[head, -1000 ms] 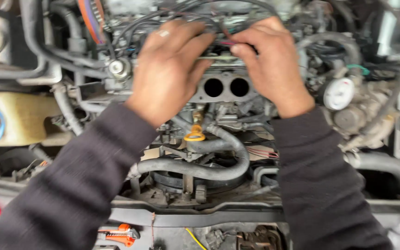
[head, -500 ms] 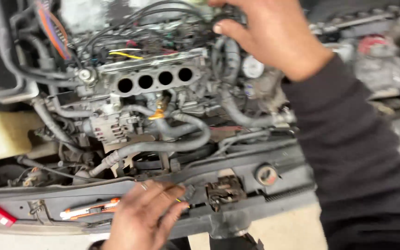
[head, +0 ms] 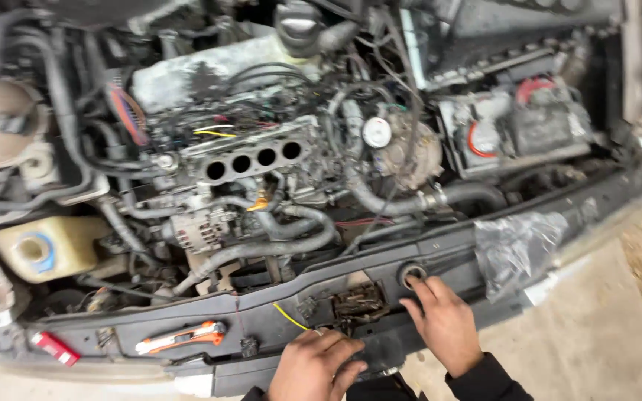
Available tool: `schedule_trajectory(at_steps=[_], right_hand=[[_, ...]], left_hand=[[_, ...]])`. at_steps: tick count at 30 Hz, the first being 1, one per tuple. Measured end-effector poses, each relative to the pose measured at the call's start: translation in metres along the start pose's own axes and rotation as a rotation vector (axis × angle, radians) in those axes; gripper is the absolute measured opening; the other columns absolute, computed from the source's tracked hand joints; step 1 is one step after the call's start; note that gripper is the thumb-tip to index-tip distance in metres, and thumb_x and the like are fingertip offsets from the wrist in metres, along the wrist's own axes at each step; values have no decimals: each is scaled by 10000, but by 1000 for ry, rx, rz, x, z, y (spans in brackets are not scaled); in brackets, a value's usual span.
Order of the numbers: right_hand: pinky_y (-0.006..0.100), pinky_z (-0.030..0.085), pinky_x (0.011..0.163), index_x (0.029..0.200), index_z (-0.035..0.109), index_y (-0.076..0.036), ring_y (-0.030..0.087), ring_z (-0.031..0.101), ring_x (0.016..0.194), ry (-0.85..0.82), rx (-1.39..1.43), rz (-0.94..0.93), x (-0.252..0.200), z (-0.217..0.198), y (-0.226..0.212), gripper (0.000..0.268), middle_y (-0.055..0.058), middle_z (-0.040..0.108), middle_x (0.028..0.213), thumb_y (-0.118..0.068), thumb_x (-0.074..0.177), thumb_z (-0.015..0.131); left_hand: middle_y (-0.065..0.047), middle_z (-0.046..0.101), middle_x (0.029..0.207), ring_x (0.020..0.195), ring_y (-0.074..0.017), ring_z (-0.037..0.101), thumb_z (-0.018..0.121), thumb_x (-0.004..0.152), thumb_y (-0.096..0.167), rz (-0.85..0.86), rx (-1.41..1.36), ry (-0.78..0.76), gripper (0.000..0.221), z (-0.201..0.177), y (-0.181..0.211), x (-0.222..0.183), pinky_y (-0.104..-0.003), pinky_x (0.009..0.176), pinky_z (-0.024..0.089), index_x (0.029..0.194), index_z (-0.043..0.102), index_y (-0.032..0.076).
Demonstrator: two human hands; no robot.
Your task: Repairing and wrapping electrical wiring in a car engine bay.
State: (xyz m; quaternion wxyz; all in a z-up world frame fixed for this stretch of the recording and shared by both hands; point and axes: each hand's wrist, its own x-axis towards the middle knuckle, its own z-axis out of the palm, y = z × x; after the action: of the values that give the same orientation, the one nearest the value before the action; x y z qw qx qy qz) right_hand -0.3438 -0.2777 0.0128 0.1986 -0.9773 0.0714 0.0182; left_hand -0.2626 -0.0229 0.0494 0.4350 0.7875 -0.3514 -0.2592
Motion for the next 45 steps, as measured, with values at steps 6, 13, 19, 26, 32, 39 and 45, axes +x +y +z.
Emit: schedule_trajectory(at_steps=[6, 13, 19, 26, 32, 39, 45], right_hand=[[363, 548, 684, 1069, 699, -123, 257, 673, 803, 87, 22, 69, -19, 10, -2, 249, 56, 660, 924, -232, 854, 764], [346, 466, 684, 1288, 609, 65, 177, 587, 850, -66, 1922, 419, -48, 49, -29, 345, 163, 668, 1109, -121, 1004, 670], [359, 452, 775, 1331, 505, 7, 204, 574, 1051, -256, 2116, 415, 2, 17, -73, 498, 173, 595, 1358, -334, 972, 561], [404, 462, 785, 1341, 538, -16, 255, 583, 968, -376, 2259, 616, 8, 26, -67, 426, 170, 637, 1131, -334, 1060, 506], [388, 464, 804, 1275, 555, 6, 236, 578, 958, -439, 2244, 623, 20, 12, -75, 394, 170, 630, 1064, -326, 1073, 489], [334, 455, 803, 1292, 556, -40, 183, 556, 909, -240, 2491, 638, 52, -2, -63, 298, 133, 614, 1081, -266, 1141, 432], [333, 457, 691, 1183, 601, -16, 186, 555, 765, -413, 2123, 767, 49, -23, -65, 380, 127, 637, 965, -318, 1015, 443]], left_hand=[[-98, 745, 967, 902, -341, 719, 827, 877, 220, -73, -56, -5, 258, -12, 5, 7, -417, 824, 561, 1071, 751, 68], [-110, 654, 1298, 1183, -204, 649, 842, 855, 132, -182, -815, 212, 726, -20, 21, 31, -355, 960, 550, 1474, 476, 39], [-108, 700, 1208, 1077, -183, 686, 868, 855, 111, -167, -739, 271, 642, -44, 17, 24, -313, 907, 581, 1427, 593, 14], [-103, 759, 1048, 871, -183, 745, 824, 869, 30, -170, -550, 464, 346, -57, 24, 25, -284, 792, 607, 1199, 724, 14], [-104, 732, 1017, 879, -206, 742, 760, 915, -25, -149, -375, 606, 124, -66, 39, 26, -302, 769, 602, 1029, 726, 10], [-106, 670, 1036, 895, -277, 706, 778, 863, 12, 95, -18, 578, 173, -72, 57, 32, -358, 789, 573, 1008, 684, 23], [-157, 665, 1119, 937, -299, 692, 807, 810, 33, -47, -213, 516, 381, -86, 79, 58, -351, 803, 571, 1153, 658, -41]])
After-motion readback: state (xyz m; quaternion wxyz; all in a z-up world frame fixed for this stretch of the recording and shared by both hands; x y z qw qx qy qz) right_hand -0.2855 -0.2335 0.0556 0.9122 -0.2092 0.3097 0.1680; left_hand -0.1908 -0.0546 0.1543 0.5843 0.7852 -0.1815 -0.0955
